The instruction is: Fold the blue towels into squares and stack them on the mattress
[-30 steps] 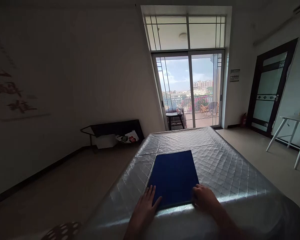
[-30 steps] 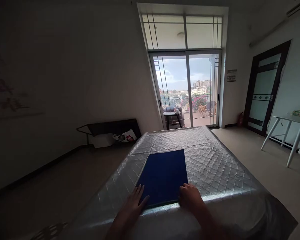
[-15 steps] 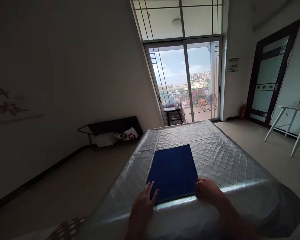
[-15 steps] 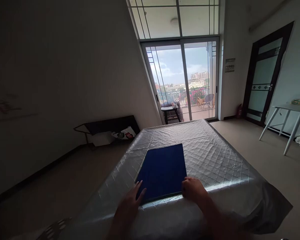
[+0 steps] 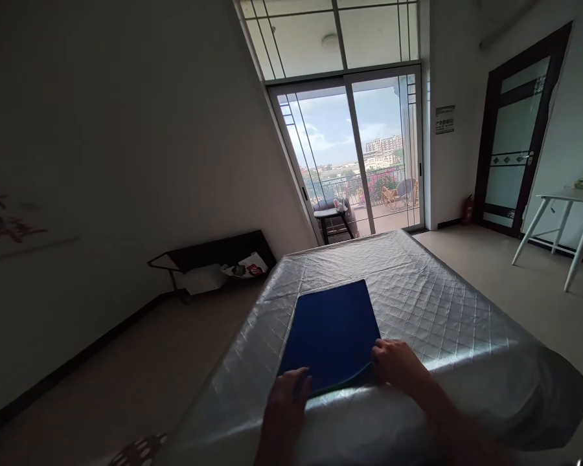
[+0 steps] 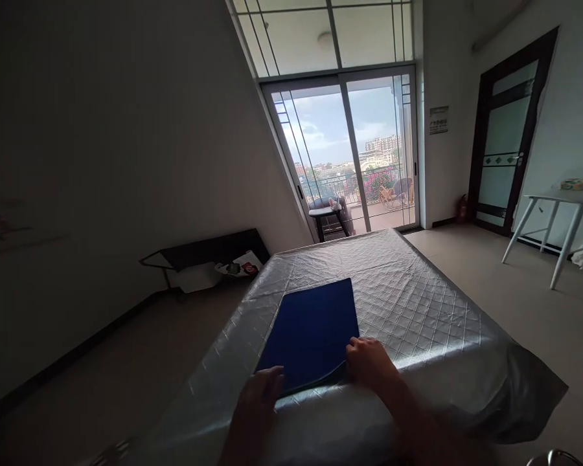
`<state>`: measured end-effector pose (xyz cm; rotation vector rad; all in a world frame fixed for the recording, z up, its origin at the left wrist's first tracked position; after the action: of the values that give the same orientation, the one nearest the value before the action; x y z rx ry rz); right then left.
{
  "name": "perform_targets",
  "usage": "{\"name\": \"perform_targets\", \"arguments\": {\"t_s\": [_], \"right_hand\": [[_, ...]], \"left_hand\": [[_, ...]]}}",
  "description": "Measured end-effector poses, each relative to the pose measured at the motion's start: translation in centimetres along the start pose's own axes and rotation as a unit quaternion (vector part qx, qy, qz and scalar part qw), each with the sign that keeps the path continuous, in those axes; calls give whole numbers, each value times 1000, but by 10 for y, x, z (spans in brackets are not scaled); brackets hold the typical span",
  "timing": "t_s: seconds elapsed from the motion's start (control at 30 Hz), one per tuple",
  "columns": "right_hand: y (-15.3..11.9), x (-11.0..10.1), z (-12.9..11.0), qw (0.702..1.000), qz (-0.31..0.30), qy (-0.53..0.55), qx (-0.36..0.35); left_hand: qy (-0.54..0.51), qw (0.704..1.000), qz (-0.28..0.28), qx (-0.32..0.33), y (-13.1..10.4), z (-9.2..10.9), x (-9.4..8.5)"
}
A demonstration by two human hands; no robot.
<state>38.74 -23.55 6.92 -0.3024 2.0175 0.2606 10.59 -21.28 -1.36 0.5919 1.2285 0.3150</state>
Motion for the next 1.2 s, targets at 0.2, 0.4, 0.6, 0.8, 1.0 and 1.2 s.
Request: {"name": "perform_targets", "arguments": {"t_s": [0.2,0.4,0.6,0.8,1.0,1.2], "right_hand": [[-1,1,0,1000,18,-13,-7],[-3,-2,-1,1000,4,16,-20],[-7,-9,11,995,-38,88,-1],[19,-32,38,985,32,157,70],[133,-42,78,969,75,184,147],[223,-24,110,955,97,186,208]], "left_hand": [[-4,988,-35,153,0,99,20],[-44,989,-66,123,9,125,31],[-19,988,-88,127,-2,133,31],[27,986,-105,128,4,146,31],[32,988,-69,133,10,158,49],[8,985,-29,172,0,144,62]]}}
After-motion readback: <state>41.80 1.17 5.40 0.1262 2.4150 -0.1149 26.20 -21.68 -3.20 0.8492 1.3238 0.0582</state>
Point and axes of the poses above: each hand's wrist, its own y-axis towards the middle knuckle, its own x-axis out of the palm, z = x × y, the point moved 1 cm from there along y, towards the middle knuckle, and after that the axes turned 15 degrees about y, right-handed, at the moved point
